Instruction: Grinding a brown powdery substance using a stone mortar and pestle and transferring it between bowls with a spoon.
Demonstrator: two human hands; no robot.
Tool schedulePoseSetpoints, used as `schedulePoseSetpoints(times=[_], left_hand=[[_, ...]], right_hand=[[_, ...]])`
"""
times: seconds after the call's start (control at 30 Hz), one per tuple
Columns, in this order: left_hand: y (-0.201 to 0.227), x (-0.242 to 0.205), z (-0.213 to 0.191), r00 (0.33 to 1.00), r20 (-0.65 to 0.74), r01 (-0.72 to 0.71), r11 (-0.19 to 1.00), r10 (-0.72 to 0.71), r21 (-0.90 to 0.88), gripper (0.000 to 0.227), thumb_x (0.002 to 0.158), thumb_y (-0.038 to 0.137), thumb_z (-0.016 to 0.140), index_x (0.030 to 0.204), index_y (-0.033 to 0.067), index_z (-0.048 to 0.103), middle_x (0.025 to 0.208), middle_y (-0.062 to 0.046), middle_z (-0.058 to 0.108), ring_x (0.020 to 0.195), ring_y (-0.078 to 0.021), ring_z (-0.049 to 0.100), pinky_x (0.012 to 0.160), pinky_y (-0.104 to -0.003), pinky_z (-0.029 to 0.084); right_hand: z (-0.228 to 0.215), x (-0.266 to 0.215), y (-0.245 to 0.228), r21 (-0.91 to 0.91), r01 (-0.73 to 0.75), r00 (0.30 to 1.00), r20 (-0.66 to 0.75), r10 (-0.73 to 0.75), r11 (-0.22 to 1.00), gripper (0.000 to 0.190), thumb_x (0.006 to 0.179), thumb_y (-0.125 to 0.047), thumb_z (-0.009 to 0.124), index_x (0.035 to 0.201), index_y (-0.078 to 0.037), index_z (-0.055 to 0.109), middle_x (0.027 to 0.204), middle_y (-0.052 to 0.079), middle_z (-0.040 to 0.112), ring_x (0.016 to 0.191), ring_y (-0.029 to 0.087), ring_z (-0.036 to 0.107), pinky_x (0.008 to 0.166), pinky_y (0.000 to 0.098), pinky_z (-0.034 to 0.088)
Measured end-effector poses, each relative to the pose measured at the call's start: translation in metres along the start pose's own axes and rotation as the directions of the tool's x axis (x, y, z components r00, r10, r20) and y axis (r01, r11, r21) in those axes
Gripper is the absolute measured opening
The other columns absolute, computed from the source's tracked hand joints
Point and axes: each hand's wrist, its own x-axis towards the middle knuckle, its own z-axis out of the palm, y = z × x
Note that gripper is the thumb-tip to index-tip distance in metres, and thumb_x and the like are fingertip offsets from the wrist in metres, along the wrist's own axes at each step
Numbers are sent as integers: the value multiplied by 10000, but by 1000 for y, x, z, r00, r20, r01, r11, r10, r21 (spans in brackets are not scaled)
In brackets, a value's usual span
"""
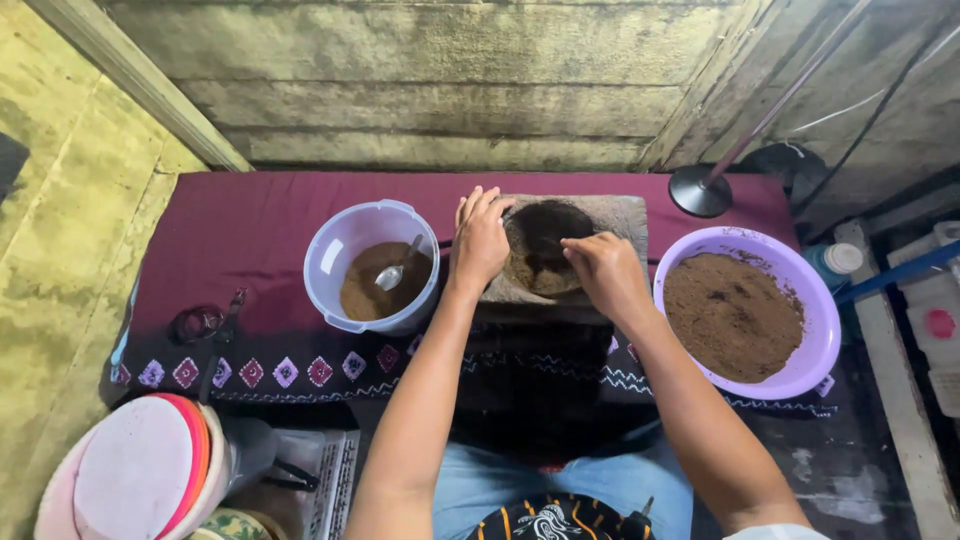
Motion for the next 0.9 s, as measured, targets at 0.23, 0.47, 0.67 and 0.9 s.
schedulePoseSetpoints(times=[0.23, 0.47, 0.67, 0.9], left_hand=[[3, -1, -4, 1000, 13, 11, 1000, -10, -21, 436, 937, 60, 464, 1307, 212, 636, 1425, -86, 575, 1452, -342, 418, 1226, -516, 279], [3, 1, -6, 1000, 13, -16, 1000, 16, -21, 417, 956, 68, 470, 1314, 203, 635, 1432, -106, 570, 1446, -354, 421, 1222, -515, 272], [2, 1, -6, 1000, 0, -3, 1000, 3, -21, 409, 959, 69, 471, 1310, 203, 633, 1433, -111, 571, 1447, -354, 422, 1227, -512, 268], [2, -2, -4, 1000, -6, -9, 999, 8, -33, 413, 956, 69, 464, 1308, 204, 632, 1429, -102, 572, 1443, -353, 425, 1225, -510, 271]], right_hand=[[-3, -11, -6, -13, -4, 988, 157, 6, 1000, 131, 910, -167, 669, 954, -207, 786, 872, -55, 778, 1029, 195, 697, 830, 372, 465], [-22, -24, -24, 69, -26, 1000, 19, 25, 997, 72, 923, -167, 713, 951, -190, 776, 833, -64, 762, 984, 163, 705, 839, 337, 460], [-26, -12, -15, 34, 2, 999, -44, -1, 999, 67, 947, -179, 706, 984, -198, 758, 853, -74, 753, 987, 149, 696, 855, 328, 448], [-12, -25, -7, 28, -17, 1000, -13, 17, 999, 108, 910, -125, 717, 996, -165, 770, 846, -28, 761, 970, 183, 706, 837, 344, 454]])
